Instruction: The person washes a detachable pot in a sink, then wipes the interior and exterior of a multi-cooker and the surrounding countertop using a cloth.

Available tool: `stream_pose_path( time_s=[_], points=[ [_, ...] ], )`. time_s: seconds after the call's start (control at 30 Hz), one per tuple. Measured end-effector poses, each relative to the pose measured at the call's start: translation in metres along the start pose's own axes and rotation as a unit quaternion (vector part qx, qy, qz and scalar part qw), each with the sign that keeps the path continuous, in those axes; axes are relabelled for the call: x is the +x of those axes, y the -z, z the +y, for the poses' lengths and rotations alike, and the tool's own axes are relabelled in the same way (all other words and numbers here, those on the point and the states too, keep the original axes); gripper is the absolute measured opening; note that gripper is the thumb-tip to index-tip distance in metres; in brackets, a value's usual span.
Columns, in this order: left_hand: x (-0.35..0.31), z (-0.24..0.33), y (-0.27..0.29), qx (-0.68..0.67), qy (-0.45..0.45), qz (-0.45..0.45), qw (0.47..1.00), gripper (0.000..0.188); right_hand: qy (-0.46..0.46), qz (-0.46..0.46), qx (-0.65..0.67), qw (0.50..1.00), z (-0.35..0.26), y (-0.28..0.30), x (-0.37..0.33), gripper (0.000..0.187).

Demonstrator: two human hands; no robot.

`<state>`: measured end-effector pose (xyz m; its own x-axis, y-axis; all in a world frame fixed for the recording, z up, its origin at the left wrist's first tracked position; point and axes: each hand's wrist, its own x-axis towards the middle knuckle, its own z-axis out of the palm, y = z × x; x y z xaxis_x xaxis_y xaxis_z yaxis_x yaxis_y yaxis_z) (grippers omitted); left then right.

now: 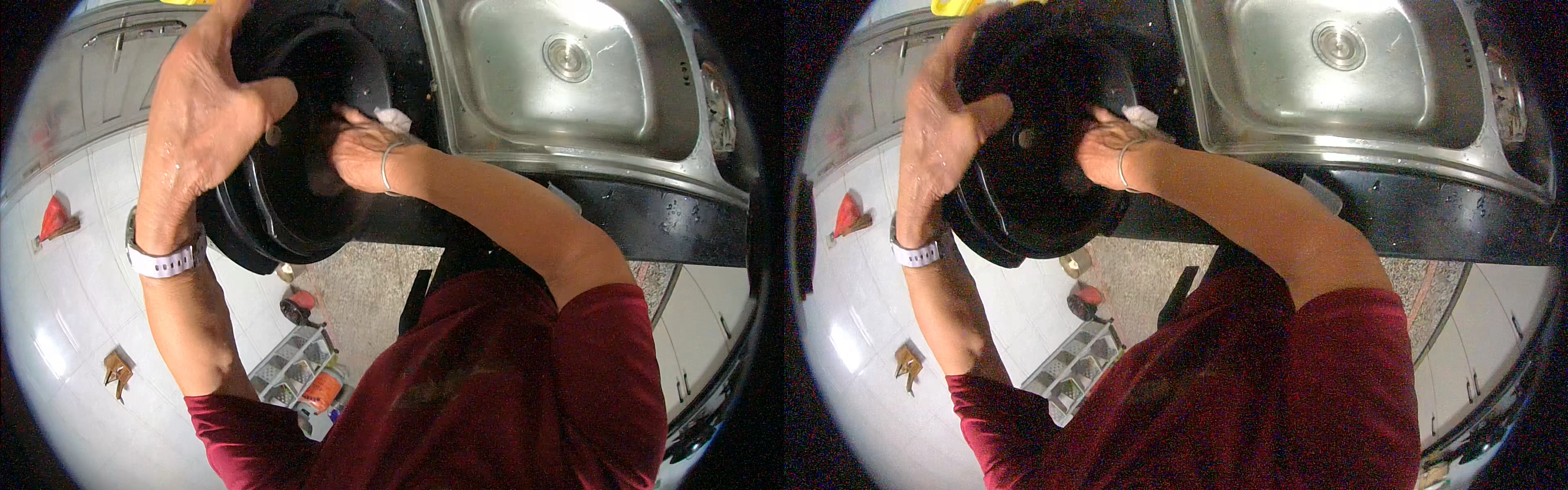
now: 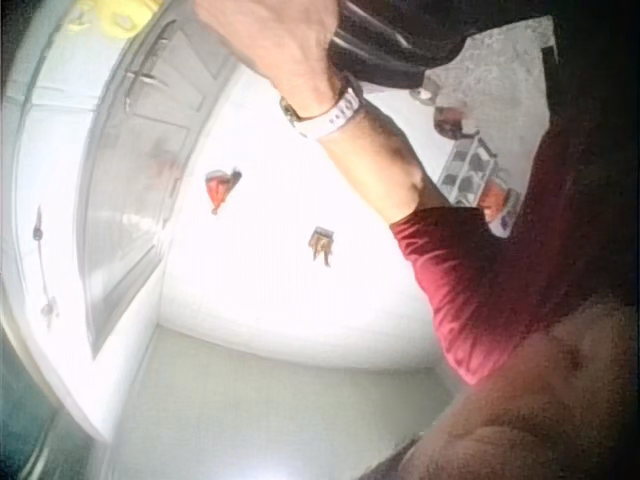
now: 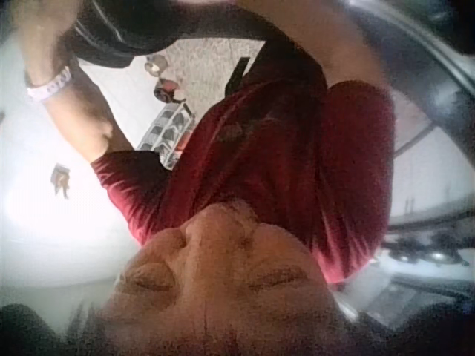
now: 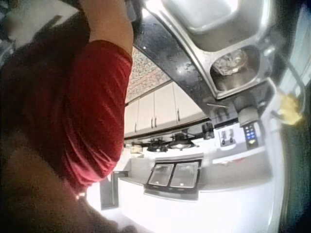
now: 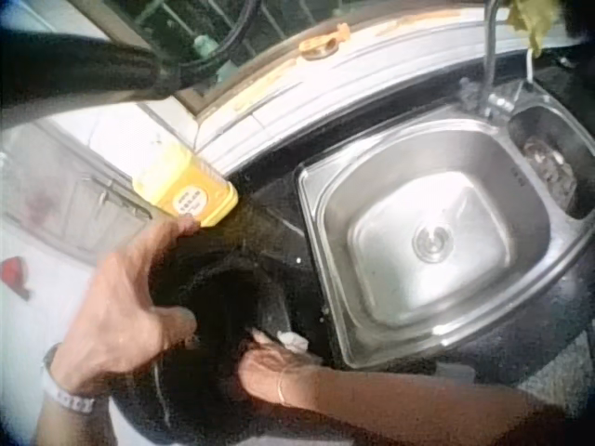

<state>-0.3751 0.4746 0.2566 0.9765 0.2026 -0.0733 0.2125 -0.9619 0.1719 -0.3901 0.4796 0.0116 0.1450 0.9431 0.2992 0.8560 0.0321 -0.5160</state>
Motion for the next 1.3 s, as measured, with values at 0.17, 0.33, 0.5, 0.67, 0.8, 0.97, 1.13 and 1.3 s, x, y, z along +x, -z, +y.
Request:
stream_pose_path(
  time_s=[0.17, 0.33, 0.5, 0.67, 0.8, 0.97, 1.13, 1.3],
  points=[
    [-0.005, -0.007, -0.005, -0.052, -0.023, 0.021, 0.998, 0.077, -0.078, 0.135, 0.107, 0.982, 0.041, 0.039, 0.012, 0.010],
    [-0.007, -0.007, -0.005, -0.081, -0.002, 0.033, 0.996, 0.076, -0.145, 0.186, 0.035, 0.971, -0.004, 0.002, -0.001, 0.014],
    [-0.001, -0.013, 0.009, -0.205, 0.050, -0.039, 0.977, 0.072, 0.030, -0.009, 0.158, 0.987, 0.005, -0.024, -0.007, 0.010],
    [-0.011, -0.019, 0.005, -0.078, -0.037, 0.021, 0.996, 0.070, -0.117, -0.321, -0.023, 0.940, 0.052, 0.117, -0.062, 0.016],
    [0.006, -0.043, 0.006, -0.144, -0.010, 0.004, 0.990, 0.069, -0.300, -0.013, 0.134, 0.945, 0.074, 0.179, -0.094, 0.020],
    [0.015, -0.039, 0.006, -0.192, -0.025, -0.017, 0.981, 0.067, -0.308, 0.003, -0.068, 0.949, 0.117, 0.152, -0.106, 0.009],
    [0.018, -0.055, 0.003, -0.248, -0.018, -0.054, 0.967, 0.066, -0.281, 0.166, 0.245, 0.913, 0.047, 0.091, -0.067, 0.022],
    [0.020, -0.077, -0.007, -0.134, -0.034, -0.046, 0.989, 0.075, -0.320, 0.291, 0.397, 0.810, -0.020, 0.056, 0.002, 0.018]
  ],
)
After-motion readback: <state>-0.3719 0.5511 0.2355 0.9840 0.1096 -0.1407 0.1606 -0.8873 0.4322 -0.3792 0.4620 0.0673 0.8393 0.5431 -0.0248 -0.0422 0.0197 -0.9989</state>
